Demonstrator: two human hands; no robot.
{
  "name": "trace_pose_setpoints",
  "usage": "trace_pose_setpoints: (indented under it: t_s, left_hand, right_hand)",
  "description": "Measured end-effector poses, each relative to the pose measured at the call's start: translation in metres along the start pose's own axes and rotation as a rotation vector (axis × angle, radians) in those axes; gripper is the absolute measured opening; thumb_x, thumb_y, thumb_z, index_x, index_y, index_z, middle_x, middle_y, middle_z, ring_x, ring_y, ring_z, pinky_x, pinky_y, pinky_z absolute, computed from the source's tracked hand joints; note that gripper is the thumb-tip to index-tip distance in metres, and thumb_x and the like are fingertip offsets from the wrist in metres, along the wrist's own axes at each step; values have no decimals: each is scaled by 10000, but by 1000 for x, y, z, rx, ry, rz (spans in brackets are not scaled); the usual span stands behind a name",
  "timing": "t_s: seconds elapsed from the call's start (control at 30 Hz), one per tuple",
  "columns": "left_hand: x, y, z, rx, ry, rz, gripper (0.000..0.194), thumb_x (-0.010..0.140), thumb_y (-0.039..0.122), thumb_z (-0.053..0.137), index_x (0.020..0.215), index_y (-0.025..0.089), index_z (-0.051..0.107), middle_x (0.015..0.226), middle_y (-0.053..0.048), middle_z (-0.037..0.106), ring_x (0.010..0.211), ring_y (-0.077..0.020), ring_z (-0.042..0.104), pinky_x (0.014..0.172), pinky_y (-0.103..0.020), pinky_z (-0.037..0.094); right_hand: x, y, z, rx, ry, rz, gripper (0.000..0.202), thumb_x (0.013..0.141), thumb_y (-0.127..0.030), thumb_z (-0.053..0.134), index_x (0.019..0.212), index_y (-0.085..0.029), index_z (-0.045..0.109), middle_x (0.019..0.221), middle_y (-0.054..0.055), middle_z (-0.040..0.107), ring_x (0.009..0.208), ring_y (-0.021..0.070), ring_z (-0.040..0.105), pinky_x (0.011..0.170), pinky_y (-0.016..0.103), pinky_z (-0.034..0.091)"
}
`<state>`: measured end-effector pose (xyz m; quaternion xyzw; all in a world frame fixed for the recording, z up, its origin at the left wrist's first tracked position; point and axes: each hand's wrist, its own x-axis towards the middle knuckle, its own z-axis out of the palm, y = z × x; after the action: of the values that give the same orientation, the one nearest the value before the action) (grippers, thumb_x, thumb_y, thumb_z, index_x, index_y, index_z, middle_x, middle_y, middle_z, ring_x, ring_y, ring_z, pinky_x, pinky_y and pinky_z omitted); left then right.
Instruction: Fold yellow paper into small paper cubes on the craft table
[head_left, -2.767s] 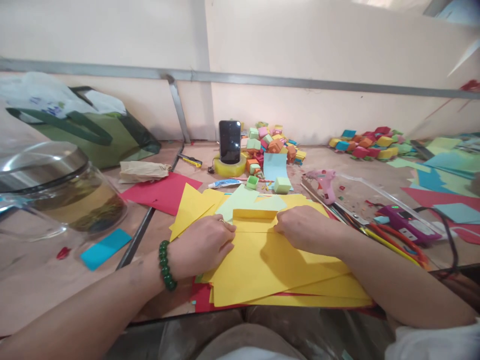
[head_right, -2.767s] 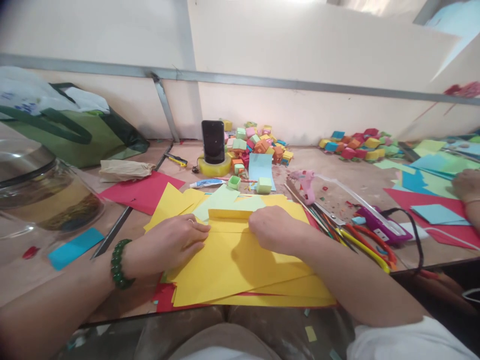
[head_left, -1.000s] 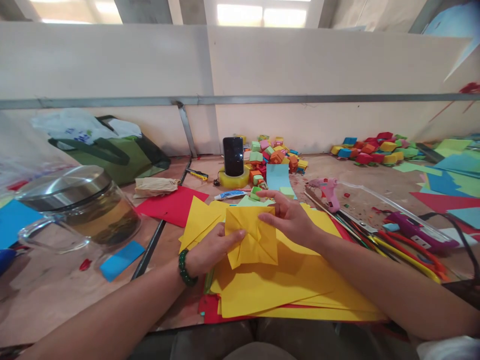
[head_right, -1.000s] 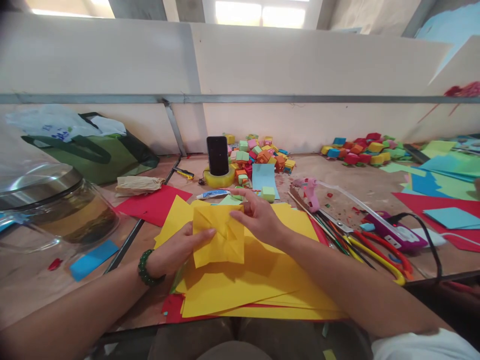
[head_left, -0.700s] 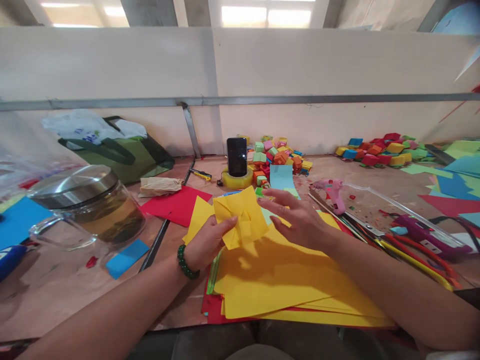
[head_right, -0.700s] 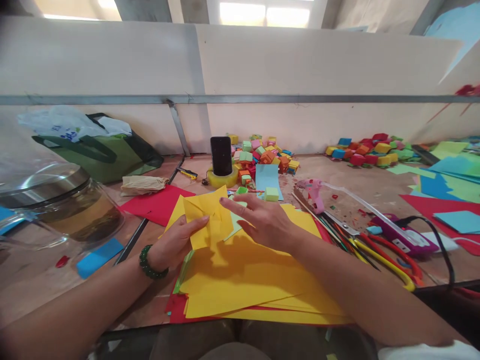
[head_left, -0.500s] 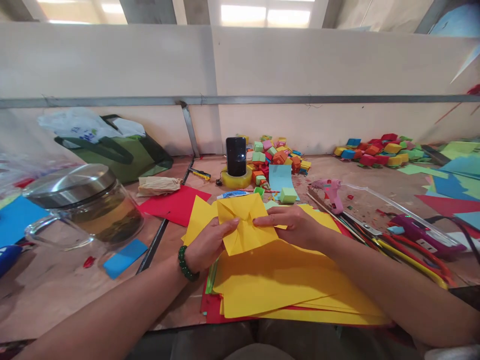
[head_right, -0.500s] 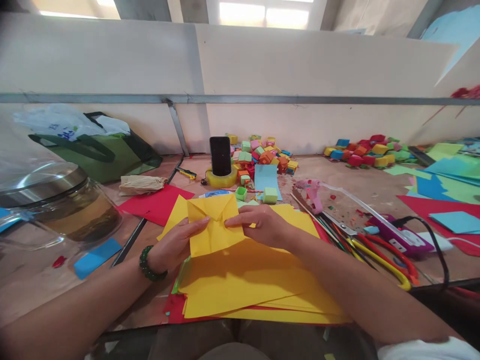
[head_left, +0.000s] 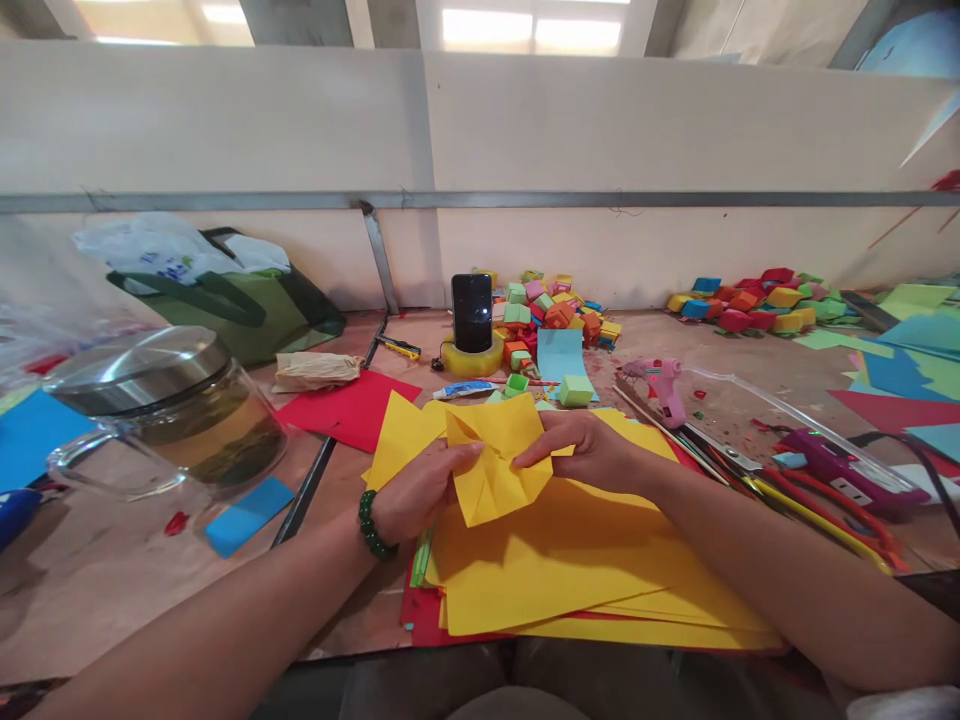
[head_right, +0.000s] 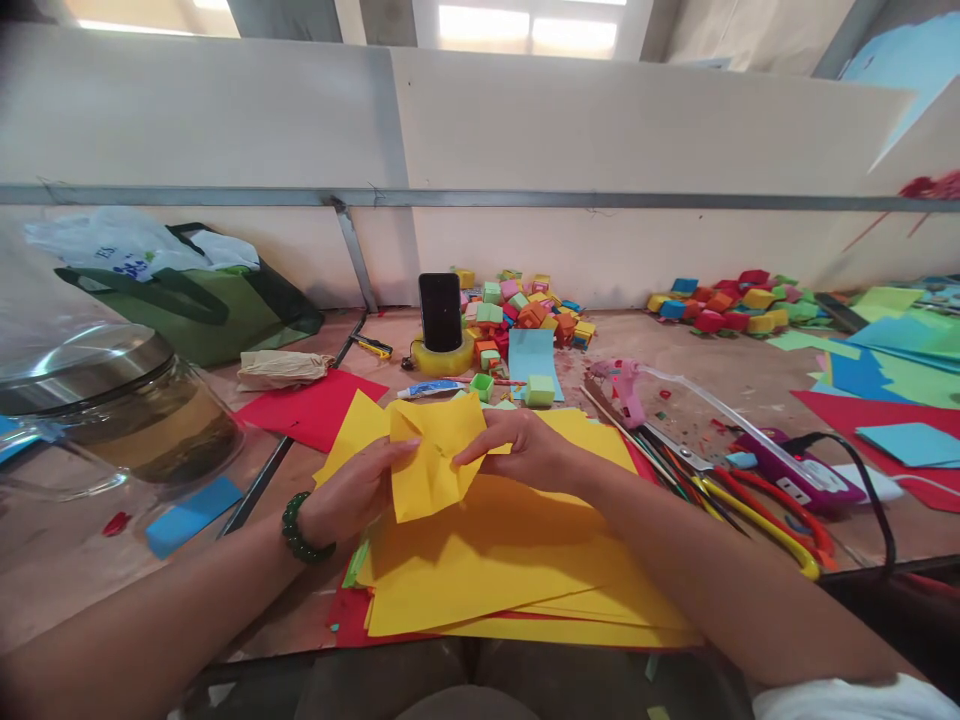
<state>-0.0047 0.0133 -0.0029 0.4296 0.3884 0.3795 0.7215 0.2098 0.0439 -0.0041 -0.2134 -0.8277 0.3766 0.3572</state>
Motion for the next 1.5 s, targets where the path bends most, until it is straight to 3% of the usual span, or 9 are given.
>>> trace_pose_setpoints:
  t_s: [0.13,0.27,0.4,0.67,0.87,0.97,1.1,1.27,1.5]
  left_hand:
    - [-2,4,-3,144,88,217,506,778,322,555,1274,223,551,784,-10,670,710,-156,638,661,-267,510]
    - [-2,7,-10,185,18,372,754,640,161,579,1373,295,465,992,-19,666,853,-148,618,773,-269,498]
    - [1,7,-19,320,-10,406,491,643,129,590,1100,259,711,1049,-46,674,989,-202,582,840,-295,488]
    - [3,9,-18,630,-28,638,233,704,405,751,840,218,779,991,-99,677,956,-242,588,898,-380,464]
    - [2,8,-14,573,83,607,233,687,416,770,820,226,783,996,-97,680,1016,-251,574,911,-380,463]
    - [2,7,-13,532,95,548,321,645,392,801,911,214,774,970,-88,693,1010,-246,580,919,-380,462]
    - [2,4,-12,428,82,439,300,664,439,770,782,164,775,896,-87,716,823,-205,623,780,-332,508]
    - [1,1,-8,299,160,381,360,627,437,790,840,148,762,879,-58,740,756,-191,633,706,-301,525]
    - [6,-1,-4,176,233,466,332,567,365,834,705,146,625,697,3,670,639,-122,592,597,-219,495]
  right_hand:
    - [1,-3,-6,70,133,110,190,760,-391,721,854,-239,784,964,71,737,886,186,691,776,288,565]
    - [3,-2,-9,141,211,205,272,683,-450,770,845,-233,788,869,69,756,814,200,695,737,310,575]
    - [4,-1,-9,258,281,262,308,633,-470,796,815,-221,789,849,67,755,801,201,696,749,323,578]
    - [2,-4,-3,277,189,197,344,615,-443,819,834,-183,766,847,77,737,750,177,688,673,282,576]
    - [4,-6,-4,169,211,135,252,652,-425,799,802,-222,785,956,83,733,914,200,672,824,331,557]
    - [4,-5,-1,246,235,174,191,672,-394,787,787,-242,787,889,54,744,830,177,674,738,305,572]
    - [6,-7,6,370,234,243,135,642,-338,808,739,-247,782,744,10,739,668,134,649,659,270,563]
    - [7,-9,13,436,334,361,236,624,-408,809,727,-199,772,775,29,743,700,147,655,715,289,558]
    - [9,-5,26,341,476,440,357,585,-475,810,711,-154,716,705,34,702,630,150,628,649,309,562]
